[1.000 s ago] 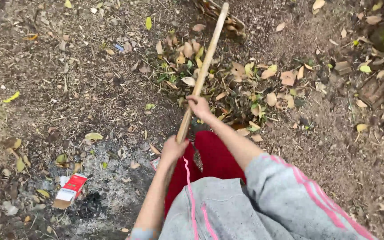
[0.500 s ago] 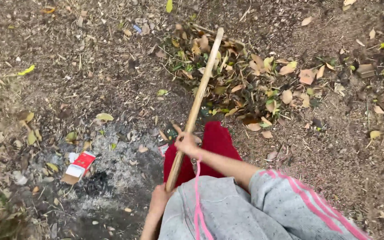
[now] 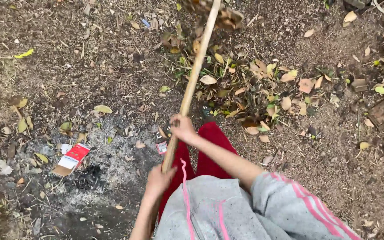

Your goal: Raking dry leaves into a pile using a stick and then picking up a large branch.

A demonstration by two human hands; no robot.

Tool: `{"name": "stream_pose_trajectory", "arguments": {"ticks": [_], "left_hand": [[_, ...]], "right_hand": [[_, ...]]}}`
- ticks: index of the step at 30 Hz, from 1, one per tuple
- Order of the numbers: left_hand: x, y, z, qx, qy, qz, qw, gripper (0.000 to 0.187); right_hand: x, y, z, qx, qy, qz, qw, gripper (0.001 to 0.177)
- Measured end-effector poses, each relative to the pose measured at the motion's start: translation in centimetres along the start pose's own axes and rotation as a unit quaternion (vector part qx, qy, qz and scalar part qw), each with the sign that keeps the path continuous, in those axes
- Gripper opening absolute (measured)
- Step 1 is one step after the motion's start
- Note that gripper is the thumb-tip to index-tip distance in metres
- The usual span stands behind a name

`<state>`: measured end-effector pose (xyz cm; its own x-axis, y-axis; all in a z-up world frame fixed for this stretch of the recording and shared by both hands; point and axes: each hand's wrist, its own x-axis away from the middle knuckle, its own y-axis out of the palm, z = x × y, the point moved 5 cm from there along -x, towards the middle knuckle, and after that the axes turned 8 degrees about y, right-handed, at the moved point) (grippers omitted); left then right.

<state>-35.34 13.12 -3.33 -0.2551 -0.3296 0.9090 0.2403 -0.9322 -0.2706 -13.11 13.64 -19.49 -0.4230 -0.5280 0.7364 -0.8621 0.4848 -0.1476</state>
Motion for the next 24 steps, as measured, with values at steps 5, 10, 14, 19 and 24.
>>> {"name": "stream_pose_trajectory", "arguments": {"ticks": [5,10,14,19,24], "left_hand": [[-17.2,0.0,8.1,0.004,0.121,0.058,0.991,0.032],[-15.6,0.5,6.6,0.087,0.1,0.073,0.988,0.024],[-11.8,4.0,-6.7,0.05,0.034,0.069,0.996,0.055],[-1.0,6.1,-17.1,0.087,-0.053,0.042,0.994,0.047],[3.0,9.4,-23.2,0.064,-0.042,0.053,0.996,0.046]], "right_hand": [[-10.5,-2.4,-4.4,0.198,0.001,-0.03,0.98,0.049],[-10.3,-2.2,-4.6,0.219,-0.005,-0.083,0.972,0.045],[-1.0,3.5,1.2,0.235,0.041,-0.195,0.951,0.042],[10.4,10.7,7.3,-0.037,0.142,-0.186,0.972,0.014],[15.9,12.8,8.9,-0.08,0.142,-0.213,0.963,0.027]]}}
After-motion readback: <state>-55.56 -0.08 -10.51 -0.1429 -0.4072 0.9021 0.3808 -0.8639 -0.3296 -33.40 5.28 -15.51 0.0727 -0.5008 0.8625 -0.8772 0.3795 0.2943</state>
